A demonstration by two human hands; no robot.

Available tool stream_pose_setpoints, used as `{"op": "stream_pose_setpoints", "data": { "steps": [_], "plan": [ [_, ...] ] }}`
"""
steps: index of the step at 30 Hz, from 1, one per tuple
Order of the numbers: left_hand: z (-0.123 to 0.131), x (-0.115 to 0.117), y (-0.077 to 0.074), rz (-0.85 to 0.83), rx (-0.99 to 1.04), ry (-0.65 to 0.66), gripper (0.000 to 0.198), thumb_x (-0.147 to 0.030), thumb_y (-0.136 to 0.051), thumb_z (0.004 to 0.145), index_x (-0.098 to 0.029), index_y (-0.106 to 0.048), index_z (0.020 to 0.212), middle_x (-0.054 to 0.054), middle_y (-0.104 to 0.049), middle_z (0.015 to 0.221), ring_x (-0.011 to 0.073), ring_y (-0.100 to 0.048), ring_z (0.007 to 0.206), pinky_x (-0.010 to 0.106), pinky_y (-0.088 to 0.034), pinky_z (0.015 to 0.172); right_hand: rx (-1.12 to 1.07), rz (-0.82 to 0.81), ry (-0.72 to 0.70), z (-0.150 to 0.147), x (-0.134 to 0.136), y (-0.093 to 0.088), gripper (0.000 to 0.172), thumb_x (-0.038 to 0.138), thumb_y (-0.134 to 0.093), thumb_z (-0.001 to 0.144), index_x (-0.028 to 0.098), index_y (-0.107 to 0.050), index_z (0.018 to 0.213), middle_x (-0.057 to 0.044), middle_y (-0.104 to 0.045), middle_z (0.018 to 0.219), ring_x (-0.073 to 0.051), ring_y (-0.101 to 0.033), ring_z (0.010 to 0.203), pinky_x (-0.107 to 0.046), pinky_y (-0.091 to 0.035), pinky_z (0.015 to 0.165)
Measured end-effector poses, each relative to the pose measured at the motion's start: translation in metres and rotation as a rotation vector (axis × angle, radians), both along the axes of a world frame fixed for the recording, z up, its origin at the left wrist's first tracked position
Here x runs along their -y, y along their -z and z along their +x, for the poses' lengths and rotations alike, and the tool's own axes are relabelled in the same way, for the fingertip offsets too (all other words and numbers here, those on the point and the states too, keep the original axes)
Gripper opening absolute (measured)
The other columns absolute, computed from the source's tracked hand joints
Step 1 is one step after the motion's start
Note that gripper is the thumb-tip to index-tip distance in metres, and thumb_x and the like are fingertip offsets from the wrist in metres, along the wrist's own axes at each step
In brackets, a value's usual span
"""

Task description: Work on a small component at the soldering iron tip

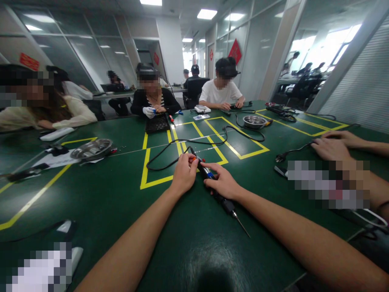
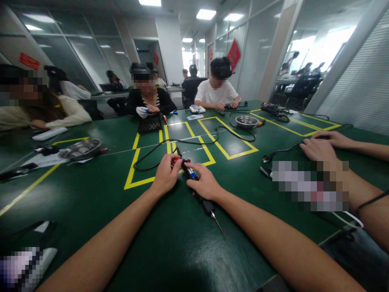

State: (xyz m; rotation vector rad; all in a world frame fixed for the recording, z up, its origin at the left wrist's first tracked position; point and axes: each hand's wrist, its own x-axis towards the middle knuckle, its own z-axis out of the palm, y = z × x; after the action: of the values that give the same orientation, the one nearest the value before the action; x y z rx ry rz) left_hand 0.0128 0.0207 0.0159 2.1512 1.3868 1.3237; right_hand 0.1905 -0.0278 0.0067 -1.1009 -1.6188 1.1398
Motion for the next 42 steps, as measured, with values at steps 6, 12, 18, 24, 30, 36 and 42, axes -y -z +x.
{"op": "stream_pose_setpoints", "data": {
  "steps": [6,12,18,24,30,36,42],
  "plan": [
    [-0.004,0.002,0.003,0.112,-0.092,0.024,0.018,-0.032,-0.052,0.098,-0.02,-0.06,0.108,0.008,-0.059,0.104,0.0206,-0.061,0.091,0.037,-0.052,0.086,-0.023,-0.009,0.009,-0.001,0.0,0.0,0.067,0.019,-0.068,0.075,0.03,-0.057,0.141,-0.009,-0.05,0.14,-0.01,-0.064,0.063,-0.03,-0.061,0.047],
    [-0.008,0.0,0.006,0.241,-0.165,0.032,0.024,-0.029,-0.052,0.098,-0.021,-0.061,0.119,0.01,-0.062,0.115,0.0224,-0.062,0.107,0.037,-0.051,0.094,-0.034,-0.007,0.001,0.0,-0.002,0.003,0.069,0.019,-0.068,0.075,0.031,-0.057,0.142,-0.009,-0.049,0.142,-0.011,-0.064,0.064,-0.03,-0.061,0.047],
    [-0.01,0.001,0.003,0.241,-0.149,0.032,0.015,-0.029,-0.053,0.098,-0.021,-0.063,0.105,0.008,-0.066,0.105,0.021,-0.063,0.099,0.035,-0.052,0.09,-0.028,-0.006,-0.001,0.0,-0.003,0.004,0.068,0.019,-0.068,0.076,0.03,-0.056,0.142,-0.01,-0.048,0.145,-0.01,-0.064,0.064,-0.029,-0.061,0.047],
    [-0.012,0.002,0.002,0.214,-0.126,0.058,0.014,-0.031,-0.055,0.097,-0.023,-0.066,0.1,0.008,-0.068,0.107,0.0216,-0.064,0.103,0.036,-0.052,0.093,-0.009,-0.01,0.006,0.0,-0.002,0.004,0.068,0.019,-0.067,0.076,0.031,-0.056,0.143,-0.009,-0.05,0.143,-0.01,-0.064,0.063,-0.028,-0.061,0.048],
    [-0.011,0.001,0.006,0.22,-0.12,0.081,0.015,-0.029,-0.055,0.097,-0.022,-0.068,0.1,0.009,-0.067,0.11,0.0211,-0.064,0.104,0.036,-0.052,0.094,-0.013,-0.023,0.017,0.0,-0.002,0.003,0.069,0.019,-0.068,0.076,0.031,-0.056,0.143,-0.009,-0.05,0.145,-0.01,-0.065,0.065,-0.027,-0.06,0.048],
    [-0.01,0.004,0.005,0.197,-0.125,0.073,0.019,-0.03,-0.055,0.096,-0.022,-0.07,0.103,0.01,-0.065,0.114,0.0218,-0.064,0.105,0.035,-0.053,0.091,-0.029,-0.012,0.006,0.001,-0.002,0.004,0.07,0.019,-0.067,0.076,0.029,-0.055,0.144,-0.011,-0.047,0.146,-0.011,-0.065,0.062,-0.031,-0.061,0.047],
    [-0.009,0.006,0.002,0.155,-0.071,0.097,0.018,-0.03,-0.057,0.094,-0.021,-0.072,0.1,0.01,-0.064,0.115,0.0203,-0.064,0.101,0.032,-0.055,0.081,-0.004,-0.013,0.013,0.001,-0.004,0.005,0.072,0.018,-0.068,0.075,0.031,-0.055,0.145,-0.01,-0.047,0.147,-0.01,-0.064,0.063,-0.029,-0.061,0.048]
  ]
}}
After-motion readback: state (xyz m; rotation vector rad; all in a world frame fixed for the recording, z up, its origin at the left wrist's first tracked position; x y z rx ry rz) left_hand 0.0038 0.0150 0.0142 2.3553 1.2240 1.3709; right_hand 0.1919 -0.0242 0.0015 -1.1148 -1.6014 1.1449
